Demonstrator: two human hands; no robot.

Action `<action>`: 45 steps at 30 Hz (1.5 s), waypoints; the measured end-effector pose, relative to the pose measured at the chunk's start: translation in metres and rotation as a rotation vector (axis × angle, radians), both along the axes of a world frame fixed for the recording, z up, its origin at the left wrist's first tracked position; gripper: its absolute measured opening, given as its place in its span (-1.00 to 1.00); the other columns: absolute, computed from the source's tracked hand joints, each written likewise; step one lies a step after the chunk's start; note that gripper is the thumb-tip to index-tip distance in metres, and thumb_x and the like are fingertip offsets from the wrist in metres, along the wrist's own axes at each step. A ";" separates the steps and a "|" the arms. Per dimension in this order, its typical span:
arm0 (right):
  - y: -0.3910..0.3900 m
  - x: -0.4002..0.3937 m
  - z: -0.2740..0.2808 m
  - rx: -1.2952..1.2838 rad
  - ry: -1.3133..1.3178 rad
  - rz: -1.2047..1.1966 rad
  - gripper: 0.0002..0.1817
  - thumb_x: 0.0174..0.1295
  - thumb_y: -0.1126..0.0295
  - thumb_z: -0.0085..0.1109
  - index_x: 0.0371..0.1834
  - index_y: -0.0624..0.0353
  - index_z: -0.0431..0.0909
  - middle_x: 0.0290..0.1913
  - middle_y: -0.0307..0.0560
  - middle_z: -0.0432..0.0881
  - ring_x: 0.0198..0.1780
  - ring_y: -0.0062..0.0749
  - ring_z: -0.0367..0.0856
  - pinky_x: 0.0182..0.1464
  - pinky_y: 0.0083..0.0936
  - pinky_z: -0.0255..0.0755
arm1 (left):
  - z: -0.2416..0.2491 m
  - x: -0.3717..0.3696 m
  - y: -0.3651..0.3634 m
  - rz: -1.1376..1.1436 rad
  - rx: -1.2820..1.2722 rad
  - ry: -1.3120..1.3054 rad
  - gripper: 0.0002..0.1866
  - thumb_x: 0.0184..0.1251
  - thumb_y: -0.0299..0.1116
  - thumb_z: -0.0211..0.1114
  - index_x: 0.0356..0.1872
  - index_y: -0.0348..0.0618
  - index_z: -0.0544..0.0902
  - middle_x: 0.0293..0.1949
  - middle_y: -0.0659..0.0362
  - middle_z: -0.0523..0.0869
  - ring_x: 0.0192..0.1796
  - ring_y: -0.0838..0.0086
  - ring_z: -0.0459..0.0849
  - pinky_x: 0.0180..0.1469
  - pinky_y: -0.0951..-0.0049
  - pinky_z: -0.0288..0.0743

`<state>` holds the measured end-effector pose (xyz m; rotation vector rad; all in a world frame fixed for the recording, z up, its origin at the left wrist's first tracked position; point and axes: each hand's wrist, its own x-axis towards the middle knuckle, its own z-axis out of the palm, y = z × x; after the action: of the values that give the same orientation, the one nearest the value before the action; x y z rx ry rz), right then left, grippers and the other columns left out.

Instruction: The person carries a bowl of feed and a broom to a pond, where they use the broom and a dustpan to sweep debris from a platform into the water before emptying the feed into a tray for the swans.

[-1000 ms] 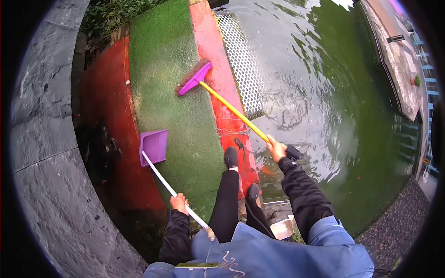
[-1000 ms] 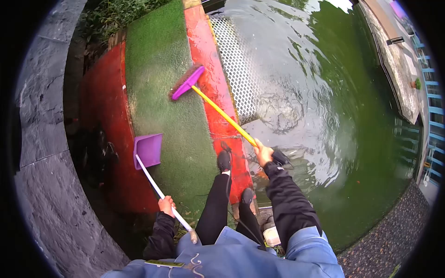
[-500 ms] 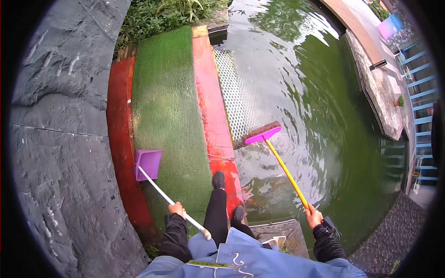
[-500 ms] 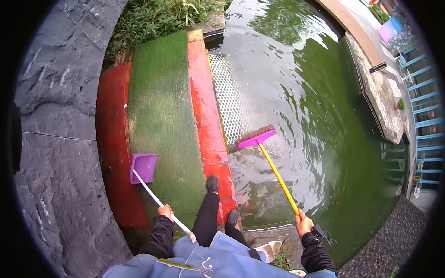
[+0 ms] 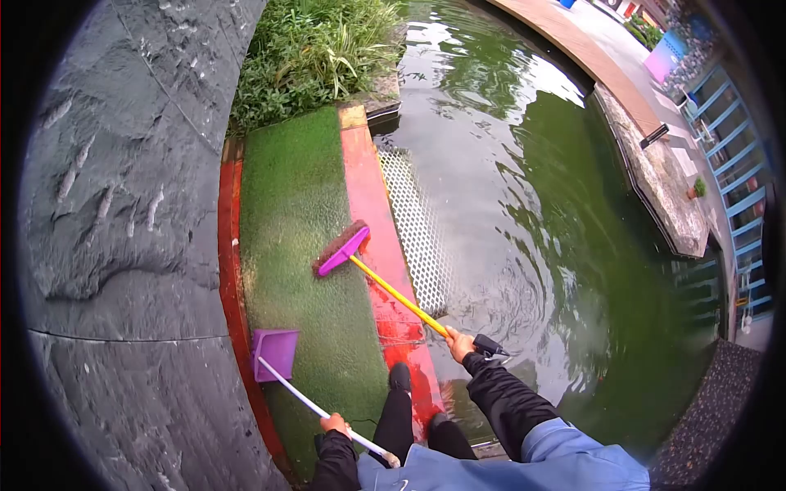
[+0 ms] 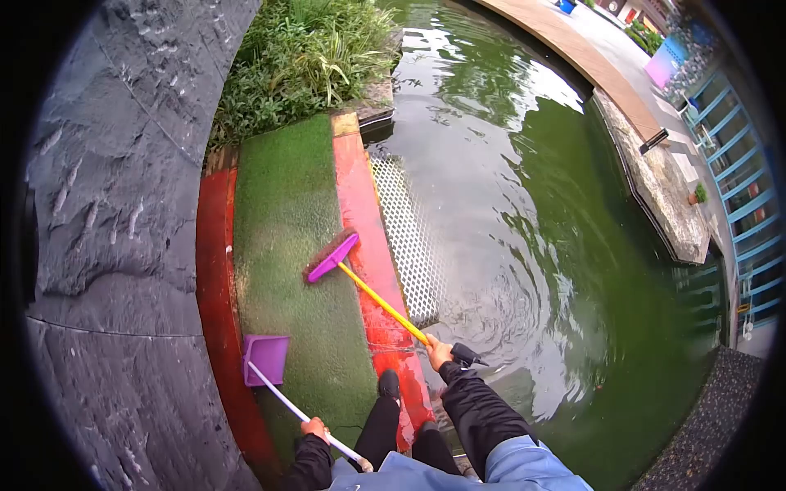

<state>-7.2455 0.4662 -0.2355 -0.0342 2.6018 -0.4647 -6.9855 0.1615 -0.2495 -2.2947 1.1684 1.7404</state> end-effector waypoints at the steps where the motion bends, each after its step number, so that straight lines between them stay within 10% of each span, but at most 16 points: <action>1: 0.011 0.006 0.010 0.006 -0.078 -0.083 -0.58 0.14 0.14 0.00 0.12 -0.23 0.35 -0.37 0.05 0.60 -0.32 -0.04 0.58 -0.22 -0.17 0.41 | 0.003 0.004 0.002 0.011 0.016 -0.007 -0.70 0.06 -0.53 -0.06 -0.11 -0.20 0.24 -0.59 0.09 0.33 -0.77 0.44 0.24 -0.76 0.36 0.15; 10: 0.186 0.048 0.125 0.244 -0.142 -0.213 -0.60 0.12 0.15 -0.01 0.05 -0.11 0.43 -0.24 0.03 0.60 -0.18 -0.10 0.57 -0.11 -0.28 0.40 | -0.067 -0.006 -0.012 0.050 -0.041 -0.229 -0.57 0.01 -0.62 -0.10 0.01 -0.24 0.24 -0.37 -0.11 0.48 -0.62 0.19 0.43 -0.65 0.20 0.28; 16: 0.178 -0.017 0.198 0.264 -0.115 -0.289 -0.64 0.11 0.12 -0.07 -0.01 -0.13 0.44 -0.21 0.01 0.59 -0.13 -0.07 0.54 -0.08 -0.24 0.38 | -0.078 -0.053 -0.056 0.098 0.260 0.108 -0.84 -0.02 -0.35 0.03 -0.37 -0.13 0.41 -0.53 0.08 0.51 -0.59 0.29 0.46 -0.65 0.30 0.23; 19: 0.154 -0.069 0.162 0.179 -0.043 -0.234 -0.62 0.12 0.11 -0.08 0.01 -0.11 0.42 -0.14 0.03 0.57 -0.07 -0.08 0.52 -0.05 -0.27 0.36 | -0.085 -0.063 -0.094 -0.128 0.542 0.462 -0.85 -0.04 -0.26 0.06 -0.49 -0.09 0.43 -0.58 0.14 0.51 -0.59 0.32 0.46 -0.66 0.33 0.22; 21: 0.096 -0.117 0.163 0.122 -0.075 -0.197 -0.62 0.15 0.16 -0.08 0.05 -0.08 0.39 -0.17 0.05 0.57 -0.08 -0.05 0.51 -0.06 -0.25 0.37 | -0.085 -0.060 -0.099 0.418 0.547 0.779 -0.81 -0.12 -0.21 0.09 -0.72 0.02 0.31 -0.77 0.27 0.32 -0.74 0.41 0.33 -0.70 0.38 0.16; 23: 0.049 -0.167 0.125 0.026 -0.035 -0.159 -0.61 0.15 0.16 -0.08 0.06 -0.08 0.39 -0.17 0.06 0.56 -0.08 -0.05 0.51 -0.05 -0.24 0.36 | -0.071 -0.083 -0.091 0.326 0.185 0.268 -0.77 -0.11 -0.33 0.07 -0.78 0.02 0.21 -0.84 0.29 0.20 -0.83 0.44 0.21 -0.76 0.43 0.11; 32: -0.154 -0.350 -0.036 -0.203 0.012 -0.111 -0.66 0.11 0.24 0.03 -0.01 -0.10 0.46 -0.37 0.01 0.58 -0.29 -0.08 0.56 -0.23 -0.15 0.35 | -0.026 -0.186 -0.105 0.239 0.457 0.255 -0.72 -0.02 -0.41 -0.01 -0.81 0.02 0.14 -0.86 0.30 0.15 -0.86 0.49 0.14 -0.79 0.46 0.09; 38: -0.040 -0.330 -0.073 -0.176 0.099 0.009 -0.64 0.15 0.16 -0.04 0.03 -0.11 0.43 -0.28 0.02 0.59 -0.23 -0.12 0.56 -0.17 -0.22 0.38 | -0.025 -0.211 -0.123 0.136 0.408 0.200 -0.71 0.03 -0.38 -0.04 -0.81 0.02 0.14 -0.87 0.30 0.15 -0.87 0.50 0.12 -0.81 0.47 0.08; 43: 0.097 -0.258 0.031 0.080 -0.126 -0.098 -0.58 0.13 0.13 -0.02 0.10 -0.14 0.37 -0.24 0.06 0.58 -0.21 -0.10 0.56 -0.11 -0.28 0.39 | -0.029 -0.213 -0.149 0.208 0.660 0.294 -0.75 -0.03 -0.43 -0.04 -0.81 -0.02 0.18 -0.85 0.29 0.18 -0.83 0.49 0.17 -0.77 0.44 0.10; 45: 0.129 -0.244 0.078 0.139 -0.239 -0.190 -0.58 0.13 0.10 -0.05 0.09 -0.19 0.39 -0.18 0.05 0.58 -0.09 -0.11 0.53 -0.01 -0.26 0.35 | -0.012 -0.205 -0.153 -1.091 -0.194 0.217 -0.74 0.18 -0.22 0.04 -0.51 -0.17 0.57 -0.51 -0.04 0.59 -0.44 0.29 0.58 -0.41 0.34 0.47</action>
<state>-7.4893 0.5950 -0.1577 0.2991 2.4040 -0.3300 -7.1901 0.0085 -0.2611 -1.0447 2.1060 1.4160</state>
